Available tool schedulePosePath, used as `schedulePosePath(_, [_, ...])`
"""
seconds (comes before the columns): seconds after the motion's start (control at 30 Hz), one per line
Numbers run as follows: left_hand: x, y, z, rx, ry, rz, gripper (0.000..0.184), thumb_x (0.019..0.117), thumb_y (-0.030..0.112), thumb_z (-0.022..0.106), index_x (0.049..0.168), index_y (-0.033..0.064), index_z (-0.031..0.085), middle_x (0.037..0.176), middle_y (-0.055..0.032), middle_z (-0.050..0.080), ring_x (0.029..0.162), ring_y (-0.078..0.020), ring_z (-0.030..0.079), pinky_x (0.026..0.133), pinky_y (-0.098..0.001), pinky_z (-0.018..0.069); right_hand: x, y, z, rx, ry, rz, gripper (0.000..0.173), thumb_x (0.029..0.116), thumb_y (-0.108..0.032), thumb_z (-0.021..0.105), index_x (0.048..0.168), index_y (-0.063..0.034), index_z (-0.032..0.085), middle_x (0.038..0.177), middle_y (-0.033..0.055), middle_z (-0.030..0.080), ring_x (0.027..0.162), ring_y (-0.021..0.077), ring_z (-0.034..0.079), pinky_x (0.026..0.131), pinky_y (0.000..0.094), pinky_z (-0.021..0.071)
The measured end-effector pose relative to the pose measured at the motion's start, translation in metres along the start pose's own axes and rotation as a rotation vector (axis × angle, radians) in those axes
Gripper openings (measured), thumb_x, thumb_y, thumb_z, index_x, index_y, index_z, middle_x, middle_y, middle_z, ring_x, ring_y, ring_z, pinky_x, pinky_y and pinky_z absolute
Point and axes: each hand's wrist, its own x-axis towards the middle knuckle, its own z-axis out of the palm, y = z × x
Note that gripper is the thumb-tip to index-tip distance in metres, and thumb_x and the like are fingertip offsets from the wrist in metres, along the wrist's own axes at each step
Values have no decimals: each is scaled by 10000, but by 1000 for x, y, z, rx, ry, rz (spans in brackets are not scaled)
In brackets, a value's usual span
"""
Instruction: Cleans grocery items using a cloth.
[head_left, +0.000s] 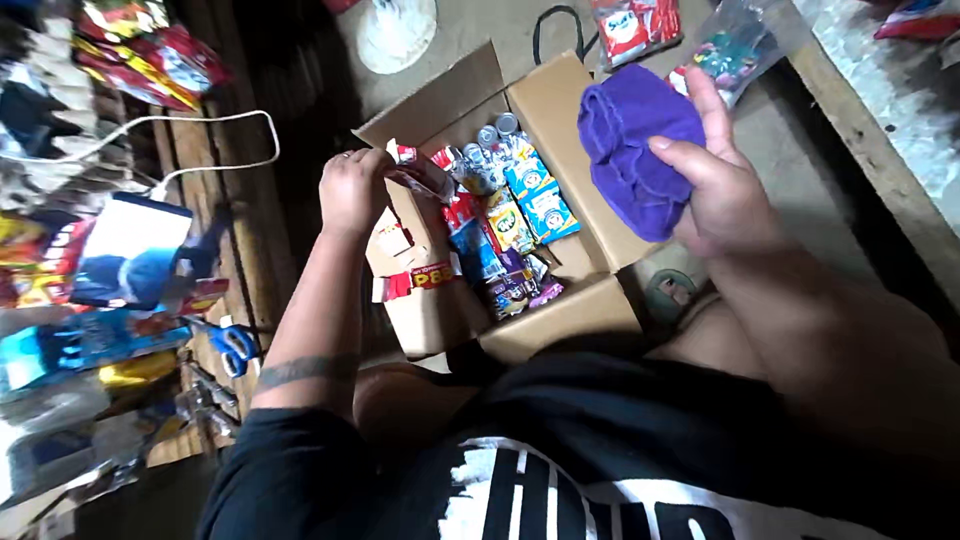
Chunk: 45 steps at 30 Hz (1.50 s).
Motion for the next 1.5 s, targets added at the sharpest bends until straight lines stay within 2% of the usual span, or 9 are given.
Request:
schedulePosePath(0.23, [-29, 56, -75, -512, 312, 197, 98, 952, 24, 631, 1025, -31, 668, 1010, -108, 713, 951, -123, 691, 898, -312, 571, 7, 6, 13, 106, -118, -74, 779, 1001, -192, 537, 1645, -188, 99, 1580, 57, 404, 1353, 183, 520, 1068, 399, 518])
schedulePosePath(0.4, [-38, 110, -84, -1258, 320, 109, 255, 915, -6, 678, 1058, 177, 573, 984, 65, 713, 907, -97, 703, 818, -314, 610, -13, 18, 39, 90, -386, -102, 960, 930, -267, 672, 1647, -150, 45, 1652, 42, 289, 1401, 104, 449, 1121, 333, 455])
schedulePosePath(0.47, [-39, 138, -74, -1400, 363, 23, 258, 917, -9, 661, 1062, 175, 554, 947, 48, 694, 841, -90, 680, 733, -282, 591, -31, 26, 52, 131, -449, 0, 992, 795, -252, 812, 1592, -128, 233, 1481, -14, 508, 1247, 53, 566, 1036, 301, 519])
schedulePosePath(0.5, [-39, 151, -67, -1443, 380, -15, 253, 918, -12, 654, 1055, 169, 543, 932, 42, 695, 812, -80, 672, 699, -264, 577, -40, 29, 60, 135, -406, 65, 768, 718, -145, 847, 1386, -87, 473, 1205, -45, 684, 1040, 23, 664, 911, 263, 580])
schedulePosePath(0.67, [-39, 193, -42, -1382, 412, -45, 168, 906, -49, 609, 1006, 78, 566, 937, -5, 685, 893, -109, 677, 814, -312, 584, -47, 43, 77, 136, -303, 197, 357, 818, -13, 762, 1148, -19, 627, 988, 0, 715, 930, 45, 680, 879, 263, 582])
schedulePosePath(0.9, [-44, 154, -45, -1308, 120, -346, 415, 1056, 166, 504, 1457, 70, 459, 1318, -100, 622, 1128, -191, 646, 936, -378, 557, -35, 24, 66, 314, -282, 486, 294, 1094, -271, 411, 1195, -99, 627, 989, 0, 698, 919, 67, 671, 814, 264, 574])
schedulePosePath(1.3, [-67, 162, -3, -1333, -238, -435, 524, 1103, 414, 271, 1449, 108, 518, 1332, -64, 642, 1171, -173, 624, 970, -403, 518, -32, 33, 58, 196, -339, 557, 301, 1089, -290, 428, 1204, -98, 628, 1000, 5, 693, 917, 73, 664, 817, 282, 570])
schedulePosePath(1.4, [-85, 188, -27, -1340, -330, -521, 627, 1057, 613, 236, 1394, 179, 537, 1165, -32, 673, 939, -109, 652, 785, -341, 561, -39, 27, 61, -63, -356, 612, 383, 1013, -383, 592, 1227, -70, 638, 1022, 60, 703, 906, 143, 676, 823, 359, 571])
schedulePosePath(1.5, [-90, 200, -28, -1493, -272, -540, 590, 1078, 548, 236, 1398, 143, 522, 1125, -60, 669, 921, -119, 649, 783, -332, 559, -48, 18, 74, -198, -334, 547, 402, 962, -267, 705, 1267, -26, 598, 1040, 84, 715, 935, 149, 698, 861, 344, 585])
